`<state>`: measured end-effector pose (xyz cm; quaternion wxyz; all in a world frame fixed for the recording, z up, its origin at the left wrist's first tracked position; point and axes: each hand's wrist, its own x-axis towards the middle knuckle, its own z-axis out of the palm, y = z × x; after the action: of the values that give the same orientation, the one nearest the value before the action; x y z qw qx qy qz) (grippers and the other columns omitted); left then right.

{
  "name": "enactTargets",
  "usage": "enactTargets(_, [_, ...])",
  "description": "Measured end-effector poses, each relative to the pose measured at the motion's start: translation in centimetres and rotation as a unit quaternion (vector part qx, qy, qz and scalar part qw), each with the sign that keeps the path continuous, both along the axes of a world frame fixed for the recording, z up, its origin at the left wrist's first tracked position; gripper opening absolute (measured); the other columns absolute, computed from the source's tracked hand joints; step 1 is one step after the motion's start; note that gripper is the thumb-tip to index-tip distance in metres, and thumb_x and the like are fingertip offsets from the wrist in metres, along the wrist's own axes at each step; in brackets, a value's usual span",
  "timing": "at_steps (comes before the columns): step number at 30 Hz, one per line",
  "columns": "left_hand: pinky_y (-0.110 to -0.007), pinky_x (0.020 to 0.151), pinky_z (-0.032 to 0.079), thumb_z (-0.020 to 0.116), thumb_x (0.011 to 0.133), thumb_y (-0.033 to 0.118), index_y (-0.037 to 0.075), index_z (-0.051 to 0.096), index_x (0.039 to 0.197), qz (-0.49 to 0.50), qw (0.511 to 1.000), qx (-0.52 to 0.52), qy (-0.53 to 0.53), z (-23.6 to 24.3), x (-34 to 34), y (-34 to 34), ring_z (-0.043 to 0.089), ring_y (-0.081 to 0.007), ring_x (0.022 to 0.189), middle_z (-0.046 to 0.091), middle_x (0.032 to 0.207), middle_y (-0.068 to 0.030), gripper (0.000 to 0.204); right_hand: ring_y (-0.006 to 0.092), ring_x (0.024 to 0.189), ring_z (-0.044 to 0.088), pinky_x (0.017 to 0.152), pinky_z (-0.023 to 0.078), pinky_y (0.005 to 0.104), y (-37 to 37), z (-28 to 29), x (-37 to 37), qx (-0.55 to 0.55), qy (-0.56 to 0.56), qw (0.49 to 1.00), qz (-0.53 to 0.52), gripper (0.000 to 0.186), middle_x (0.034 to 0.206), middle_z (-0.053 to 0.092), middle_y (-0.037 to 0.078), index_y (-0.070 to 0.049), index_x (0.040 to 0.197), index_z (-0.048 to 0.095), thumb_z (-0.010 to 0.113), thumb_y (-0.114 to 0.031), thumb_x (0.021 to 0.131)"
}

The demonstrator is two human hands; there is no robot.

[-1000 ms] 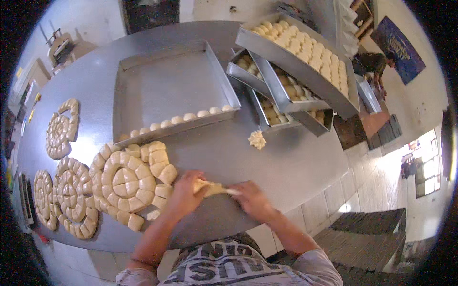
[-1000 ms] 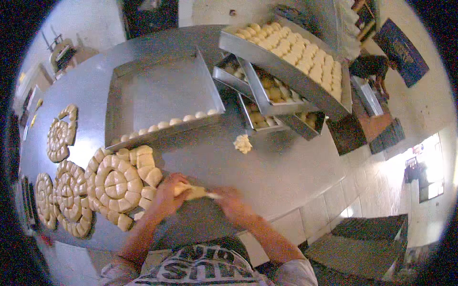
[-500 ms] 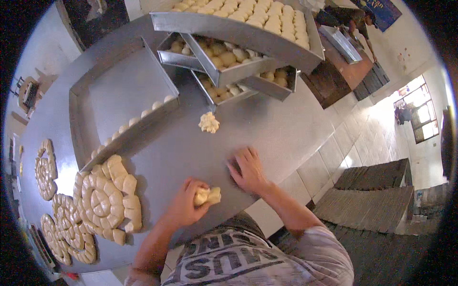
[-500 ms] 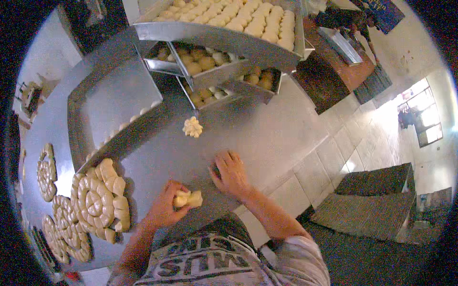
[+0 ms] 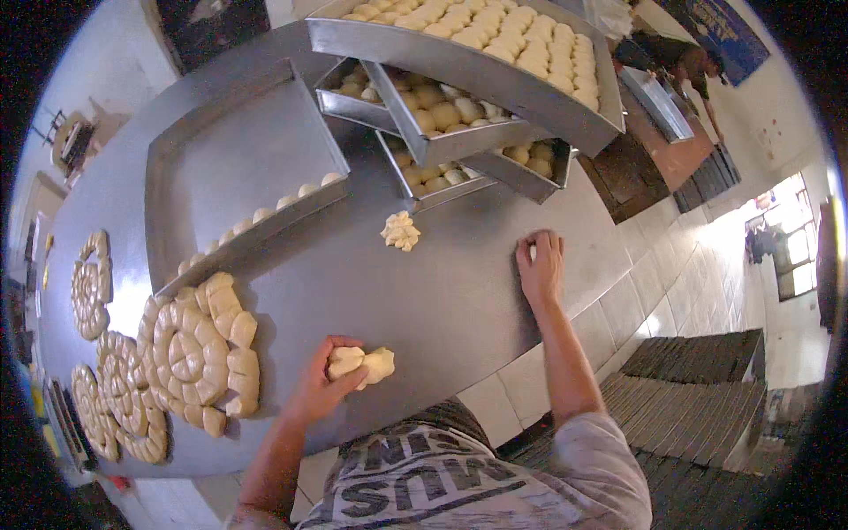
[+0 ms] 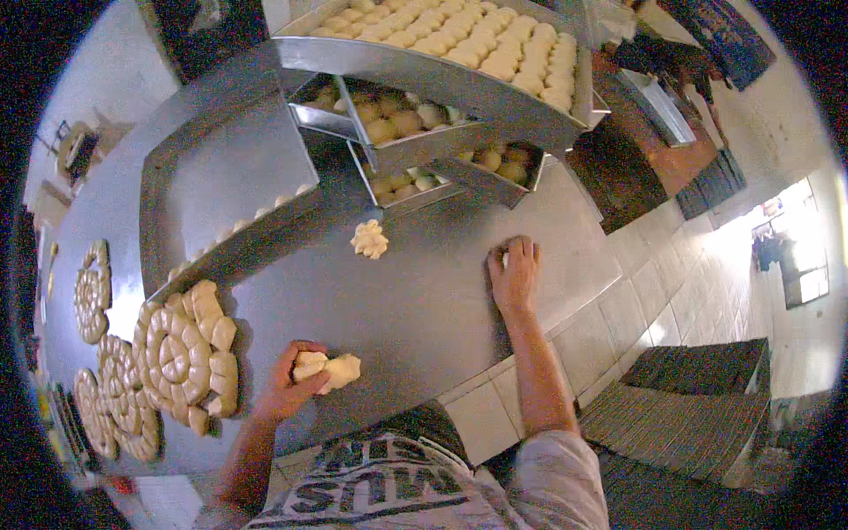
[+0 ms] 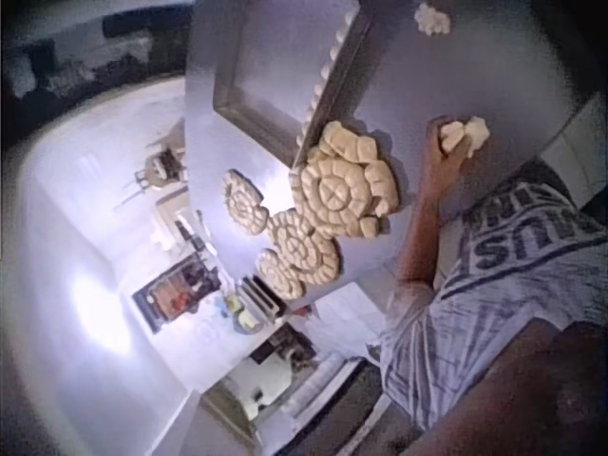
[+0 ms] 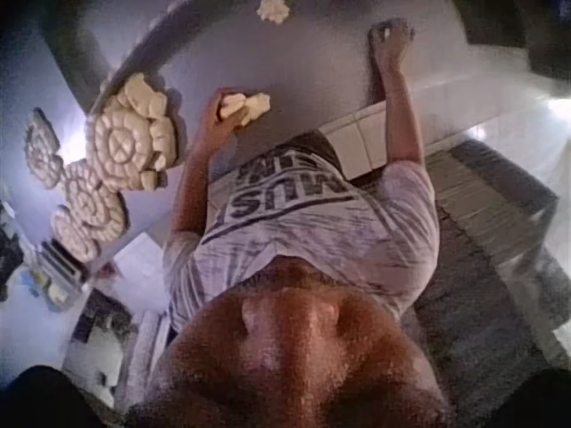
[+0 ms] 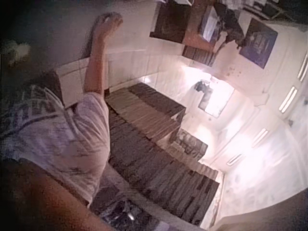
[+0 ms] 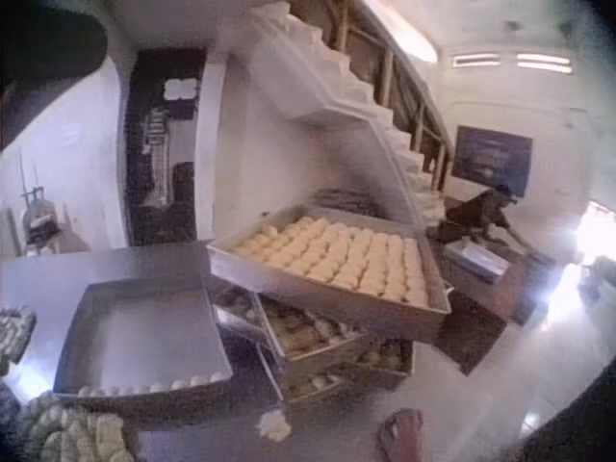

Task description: The person shapes portions of dough by hand and places them into metal baking trays.

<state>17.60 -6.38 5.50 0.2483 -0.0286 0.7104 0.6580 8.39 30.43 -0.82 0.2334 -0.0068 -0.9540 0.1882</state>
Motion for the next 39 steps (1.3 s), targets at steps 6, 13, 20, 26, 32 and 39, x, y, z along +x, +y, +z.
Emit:
enactTargets(6, [-0.027,0.077,0.047,0.062,0.083,0.006,0.007,0.049,0.107,0.084,0.992,0.081,0.043,0.0,2.3,-6.2,0.053,-0.0109,0.091,0.053,0.1,-0.0029,0.027,0.0355,0.101,0.05,0.091,0.04,0.0421,-3.7,2.2,5.7,-0.013,-0.058,0.998,-0.01,0.032,0.104,0.056,0.016,-0.005,0.096,0.057,0.063,-0.002,0.064])
enactTargets(13, [-0.027,0.078,0.045,0.063,0.072,0.001,0.008,0.045,0.105,0.325,0.932,0.142,0.073,1.6,7.8,-15.1,0.049,-0.0144,0.096,0.046,0.11,-0.0049,0.038,0.0221,0.099,0.055,0.089,0.046,0.0387,-17.1,10.0,-2.6,-0.639,-0.185,0.713,0.221,0.036,0.117,0.051,0.01,-0.004,0.116,0.049,0.052,-0.014,0.082])
enactTargets(20, [-0.031,0.086,0.044,0.061,0.075,0.003,0.01,0.042,0.112,0.381,0.92,0.029,0.088,2.2,10.7,-18.2,0.05,-0.0188,0.102,0.049,0.111,-0.0073,0.042,0.0207,0.084,0.059,0.075,0.048,0.0314,-46.9,9.0,-15.4,-0.585,0.055,0.736,0.335,0.028,0.095,0.061,0.01,-0.005,0.107,0.054,0.057,-0.017,0.082])
enactTargets(26, [-0.029,0.081,0.046,0.05,0.076,-0.006,0.006,0.043,0.11,0.46,0.872,0.007,0.166,2.0,12.2,-21.1,0.052,-0.0177,0.097,0.05,0.11,-0.0093,0.037,0.0152,0.083,0.06,0.076,0.048,0.0305,-51.8,7.0,-10.0,-0.356,-0.173,0.813,0.427,0.038,0.097,0.064,0.012,0.002,0.113,0.054,0.056,-0.024,0.086])
enactTargets(32, [-0.034,0.089,0.042,0.053,0.074,-0.008,0.005,0.045,0.108,0.309,0.919,-0.026,0.242,3.1,7.5,-18.0,0.053,-0.0234,0.101,0.052,0.108,-0.0108,0.036,0.015,0.1,0.056,0.09,0.043,0.0302,-40.3,9.2,4.9,-0.365,-0.363,0.643,0.567,0.046,0.111,0.061,0.009,-0.002,0.126,0.048,0.059,-0.024,0.087])
enactTargets(39, [-0.032,0.075,0.046,0.068,0.075,0.004,0.004,0.055,0.099,0.048,0.944,-0.117,0.305,2.6,2.7,-11.1,0.058,-0.0269,0.085,0.058,0.096,-0.012,0.027,0.0136,0.087,0.059,0.08,0.047,0.0263,-22.9,10.1,7.9,-0.365,-0.451,0.781,0.232,0.025,0.094,0.066,0.009,0.002,0.105,0.063,0.06,-0.01,0.083])
